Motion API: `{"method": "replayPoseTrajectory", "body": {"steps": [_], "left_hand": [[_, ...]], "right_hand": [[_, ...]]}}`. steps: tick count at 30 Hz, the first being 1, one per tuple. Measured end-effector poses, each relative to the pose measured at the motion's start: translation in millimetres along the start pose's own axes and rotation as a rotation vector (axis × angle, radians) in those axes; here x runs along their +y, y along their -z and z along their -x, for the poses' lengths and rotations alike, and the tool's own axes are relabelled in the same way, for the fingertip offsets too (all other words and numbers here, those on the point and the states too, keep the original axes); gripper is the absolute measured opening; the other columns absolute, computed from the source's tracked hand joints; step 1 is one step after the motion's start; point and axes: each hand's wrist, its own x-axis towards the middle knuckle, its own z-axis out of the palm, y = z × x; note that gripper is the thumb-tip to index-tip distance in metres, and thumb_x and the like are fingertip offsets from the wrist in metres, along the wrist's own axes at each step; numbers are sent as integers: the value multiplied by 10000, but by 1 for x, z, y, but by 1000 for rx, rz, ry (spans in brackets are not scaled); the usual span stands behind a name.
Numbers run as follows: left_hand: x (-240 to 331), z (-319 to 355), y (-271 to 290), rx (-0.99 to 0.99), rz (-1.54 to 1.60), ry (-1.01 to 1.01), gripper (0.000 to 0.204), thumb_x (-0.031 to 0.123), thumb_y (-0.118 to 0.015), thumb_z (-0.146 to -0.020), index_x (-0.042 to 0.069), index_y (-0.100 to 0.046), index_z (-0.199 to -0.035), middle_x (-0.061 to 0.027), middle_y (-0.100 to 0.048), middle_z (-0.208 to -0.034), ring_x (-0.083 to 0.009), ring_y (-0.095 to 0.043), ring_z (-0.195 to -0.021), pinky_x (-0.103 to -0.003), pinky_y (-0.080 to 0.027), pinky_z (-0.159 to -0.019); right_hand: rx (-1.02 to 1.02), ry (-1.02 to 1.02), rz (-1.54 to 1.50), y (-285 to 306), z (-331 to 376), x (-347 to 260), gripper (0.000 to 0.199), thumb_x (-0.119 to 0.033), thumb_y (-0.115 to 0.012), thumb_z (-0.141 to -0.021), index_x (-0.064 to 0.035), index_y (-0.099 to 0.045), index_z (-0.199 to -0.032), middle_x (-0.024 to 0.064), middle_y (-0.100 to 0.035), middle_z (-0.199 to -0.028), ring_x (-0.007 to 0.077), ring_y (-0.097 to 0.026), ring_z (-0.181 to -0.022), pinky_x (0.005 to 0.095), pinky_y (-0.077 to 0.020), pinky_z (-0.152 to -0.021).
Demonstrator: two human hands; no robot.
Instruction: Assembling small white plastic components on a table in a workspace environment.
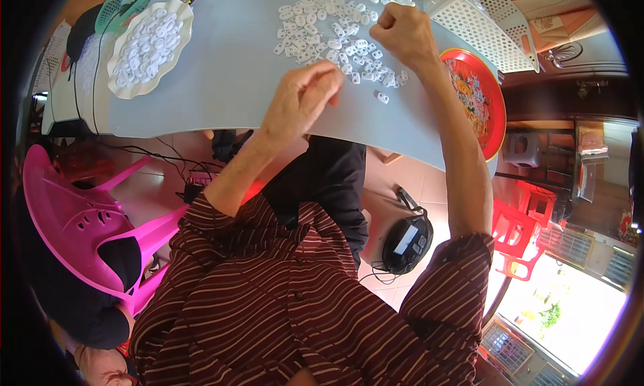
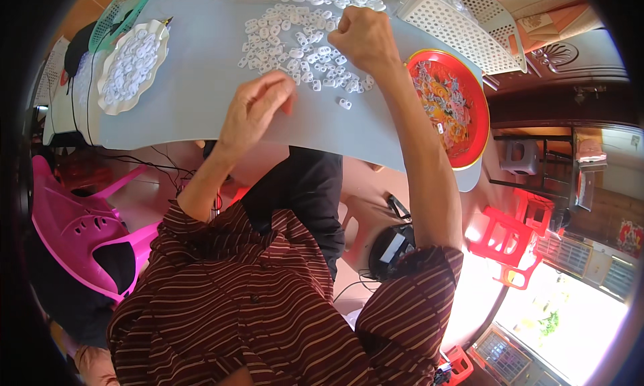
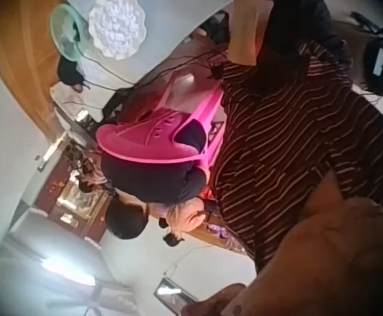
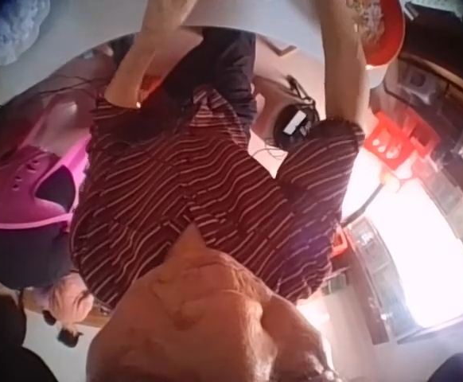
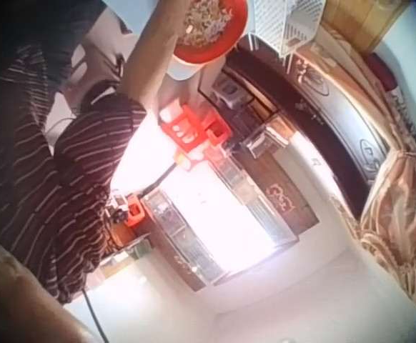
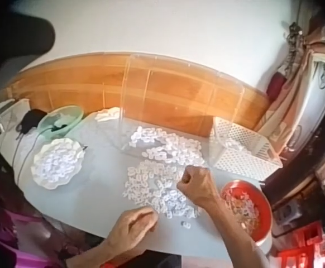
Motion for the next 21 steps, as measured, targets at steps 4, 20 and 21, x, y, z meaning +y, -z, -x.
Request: {"method": "replayPoseTrajectory", "body": {"steps": [4, 20, 21], "left_hand": [[4, -16, 18, 15, -336, -148, 106, 99, -550, -847, 0, -567, -815, -101, -584, -696, -205, -548, -631, -299, -439, -603], [-11, -57, -39, -574, -727, -451, 107, 32, -586, -780, -27, -503, -749, -141, -527, -750, -309, -515, -817, -391, -434, -797], [-5, -58, -40, -586, -807, -436, 85, 33, -576, -777, -36, -533, -752, -152, -551, -767, -298, -542, -812, -374, -447, -802]], "right_hand": [[224, -137, -383, 7, 60, -39, 119, -92, -651, -738, 12, -647, -797, 101, -663, -676, 182, -653, -631, 288, -516, -636], [534, -420, -821, -23, 149, -32, 99, -20, -642, -809, 2, -626, -904, -10, -602, -714, 37, -521, -631, 200, -446, -591], [539, -422, -824, -24, 148, -32, 99, -20, -642, -809, 2, -626, -904, -10, -602, -714, 37, -521, -631, 200, -446, -591]]}}
